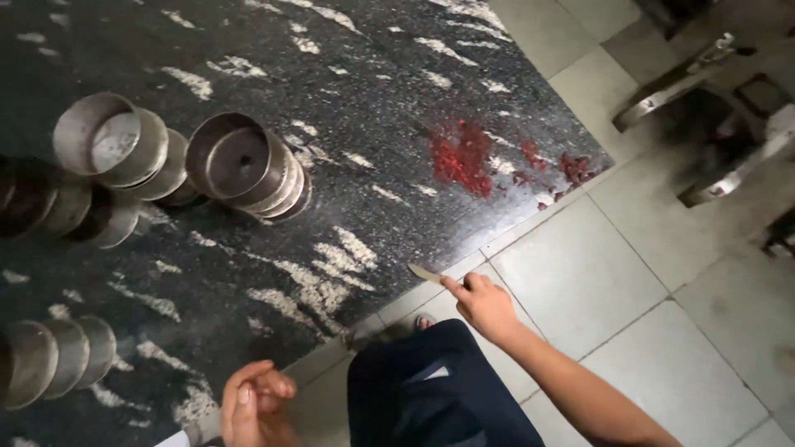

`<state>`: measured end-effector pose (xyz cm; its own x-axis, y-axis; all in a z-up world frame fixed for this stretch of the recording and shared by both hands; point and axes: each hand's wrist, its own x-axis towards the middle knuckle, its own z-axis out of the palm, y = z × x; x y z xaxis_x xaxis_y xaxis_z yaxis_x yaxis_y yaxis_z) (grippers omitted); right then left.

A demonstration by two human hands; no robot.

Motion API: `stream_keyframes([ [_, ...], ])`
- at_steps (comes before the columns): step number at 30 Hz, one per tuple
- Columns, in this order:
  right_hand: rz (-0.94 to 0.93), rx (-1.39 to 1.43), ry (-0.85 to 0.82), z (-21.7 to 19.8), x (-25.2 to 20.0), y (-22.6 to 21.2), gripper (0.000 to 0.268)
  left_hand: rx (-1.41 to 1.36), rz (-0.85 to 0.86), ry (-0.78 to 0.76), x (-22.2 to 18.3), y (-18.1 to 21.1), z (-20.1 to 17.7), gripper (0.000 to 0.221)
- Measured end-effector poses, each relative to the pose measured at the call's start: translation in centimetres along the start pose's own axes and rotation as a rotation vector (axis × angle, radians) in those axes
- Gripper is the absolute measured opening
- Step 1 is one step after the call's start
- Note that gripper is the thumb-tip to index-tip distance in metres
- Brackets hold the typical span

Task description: Cleaning and scraping the interior of metal baking molds using a knife and cloth.

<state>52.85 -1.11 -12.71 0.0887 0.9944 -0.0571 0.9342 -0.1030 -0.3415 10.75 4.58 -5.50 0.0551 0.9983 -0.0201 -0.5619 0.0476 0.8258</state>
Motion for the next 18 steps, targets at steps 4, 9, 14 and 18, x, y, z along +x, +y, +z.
stream_keyframes([
  [4,0.115,-0.030,0.108,0.4,-1.7,4.7,0.058,0.143,0.027,0.033,-0.1,-0.5,-2.1,0.039],
  [9,0.343,-0.112,0.225,-2.7,-0.9,15.3,0.050,0.206,-0.068,0.115,-0.2,-0.9,-5.0,0.039],
  [14,0.517,0.334,0.395,-4.9,1.7,21.6,0.038,0.205,-0.028,-0.032,0.1,-1.6,-10.2,0.040],
  [18,0.862,1.053,0.268,-4.4,3.6,19.9,0.036,0.413,-0.141,0.013,-0.4,-1.4,-12.6,0.040],
])
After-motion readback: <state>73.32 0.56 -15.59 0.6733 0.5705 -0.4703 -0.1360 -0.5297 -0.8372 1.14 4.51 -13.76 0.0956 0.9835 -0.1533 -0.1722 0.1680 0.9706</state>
